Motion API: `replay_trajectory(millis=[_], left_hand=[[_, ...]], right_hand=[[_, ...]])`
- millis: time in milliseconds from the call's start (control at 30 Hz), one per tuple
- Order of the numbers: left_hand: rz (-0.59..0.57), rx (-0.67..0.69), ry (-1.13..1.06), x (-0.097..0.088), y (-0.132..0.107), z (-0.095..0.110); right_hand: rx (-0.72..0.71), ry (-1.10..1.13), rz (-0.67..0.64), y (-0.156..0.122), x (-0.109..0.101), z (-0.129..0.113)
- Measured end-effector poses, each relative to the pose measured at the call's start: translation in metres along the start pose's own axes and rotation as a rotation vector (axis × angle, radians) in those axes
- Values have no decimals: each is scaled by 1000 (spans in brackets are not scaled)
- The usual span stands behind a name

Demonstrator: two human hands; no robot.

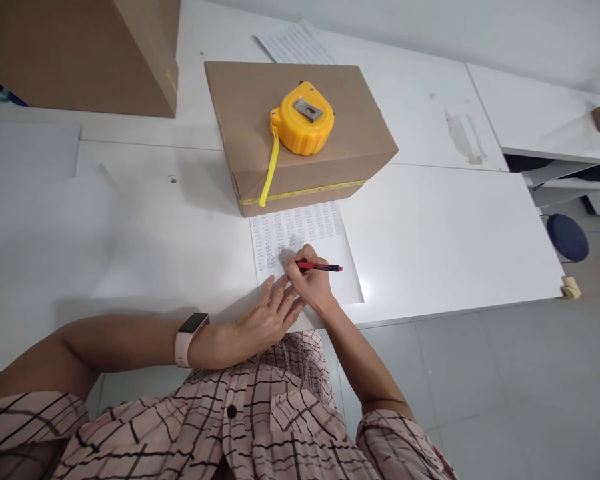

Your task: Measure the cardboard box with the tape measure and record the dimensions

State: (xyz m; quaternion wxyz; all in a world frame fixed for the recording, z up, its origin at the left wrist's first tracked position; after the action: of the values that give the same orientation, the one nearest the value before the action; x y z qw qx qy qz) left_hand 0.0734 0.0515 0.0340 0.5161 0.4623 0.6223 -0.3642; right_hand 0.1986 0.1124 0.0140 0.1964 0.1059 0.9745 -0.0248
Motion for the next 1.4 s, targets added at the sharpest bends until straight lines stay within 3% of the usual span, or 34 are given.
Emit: replay_trajectory(millis=[867, 1400], left_hand=[[-26, 21, 0, -2, -1, -1], [15, 9, 18, -2, -2, 0]], right_hand=[[65, 107, 26, 0, -1, 5], [58, 84, 20, 0, -1, 5]])
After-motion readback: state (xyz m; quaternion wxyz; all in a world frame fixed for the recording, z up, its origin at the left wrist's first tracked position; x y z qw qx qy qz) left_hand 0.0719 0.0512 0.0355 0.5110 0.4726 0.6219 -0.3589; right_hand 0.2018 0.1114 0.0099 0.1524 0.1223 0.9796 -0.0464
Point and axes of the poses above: each hand's wrist, its own y-axis towards the middle knuckle, its own x-axis out of the palm, z = x × y, the point moved 6 cm from there along y, towards the middle knuckle, and after that the axes turned 6 degrees about -z, right-handed, at the moved point
